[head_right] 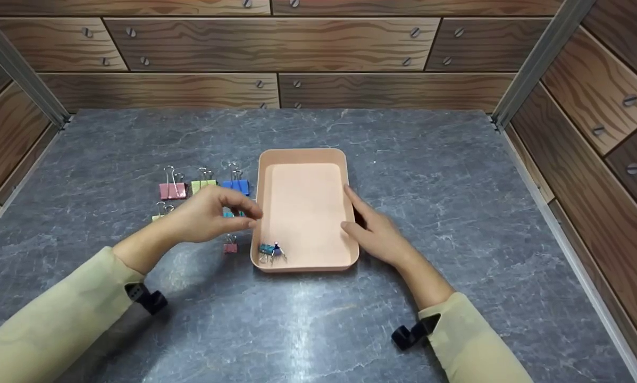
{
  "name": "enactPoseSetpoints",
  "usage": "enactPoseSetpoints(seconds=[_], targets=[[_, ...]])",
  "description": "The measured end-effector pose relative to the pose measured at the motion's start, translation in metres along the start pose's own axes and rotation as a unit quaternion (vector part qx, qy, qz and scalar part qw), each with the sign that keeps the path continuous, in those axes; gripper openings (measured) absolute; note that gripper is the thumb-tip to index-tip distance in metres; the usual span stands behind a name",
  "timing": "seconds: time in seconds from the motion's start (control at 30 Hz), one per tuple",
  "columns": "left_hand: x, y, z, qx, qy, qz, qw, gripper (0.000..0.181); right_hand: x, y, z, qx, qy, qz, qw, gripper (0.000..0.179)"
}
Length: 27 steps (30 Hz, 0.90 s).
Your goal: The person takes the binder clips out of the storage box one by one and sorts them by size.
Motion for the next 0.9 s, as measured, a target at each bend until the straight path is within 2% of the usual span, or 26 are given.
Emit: enactPoseSetpoints(seconds=[0.27, 0.4, 0.53, 0.77, 0.9], targets=[[0.018, -0.026, -0.008, 0.020, -0.004, 0.101, 0.9947, 0.020, 0.000, 0.001, 0.000, 0.007, 0.003, 0.003, 1.0000, 0.072], [0.025, -0.034, -0.007, 0.022, -0.012, 0.150, 0.9883, 0.022, 0.000, 0.001, 0.000, 0.007, 0.002, 0.005, 1.0000, 0.072], [0.030, -0.037, -0.003, 0.011, -0.019, 0.190, 0.9815, 0.024, 0.001, 0.001, 0.000, 0.008, 0.005, 0.005, 0.9999, 0.072], [0.036, -0.039, 0.003, -0.026, 0.006, 0.234, 0.9718, 0.027, 0.000, 0.001, -0.001, 0.008, 0.011, 0.002, 0.9999, 0.072], [0.037, -0.041, 0.005, -0.034, -0.013, 0.246, 0.9685, 0.027, 0.000, 0.002, -0.002, 0.011, 0.013, 0.000, 0.9999, 0.072]])
Point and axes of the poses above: each hand's wrist, its own y-axis away from the middle knuckle, its own x-axis out of the palm, z = x × y, the point moved 2 cm from there along -y, towards the middle knuckle, and after that the axes turned 6 degrees about y, right-handed, at the moved point
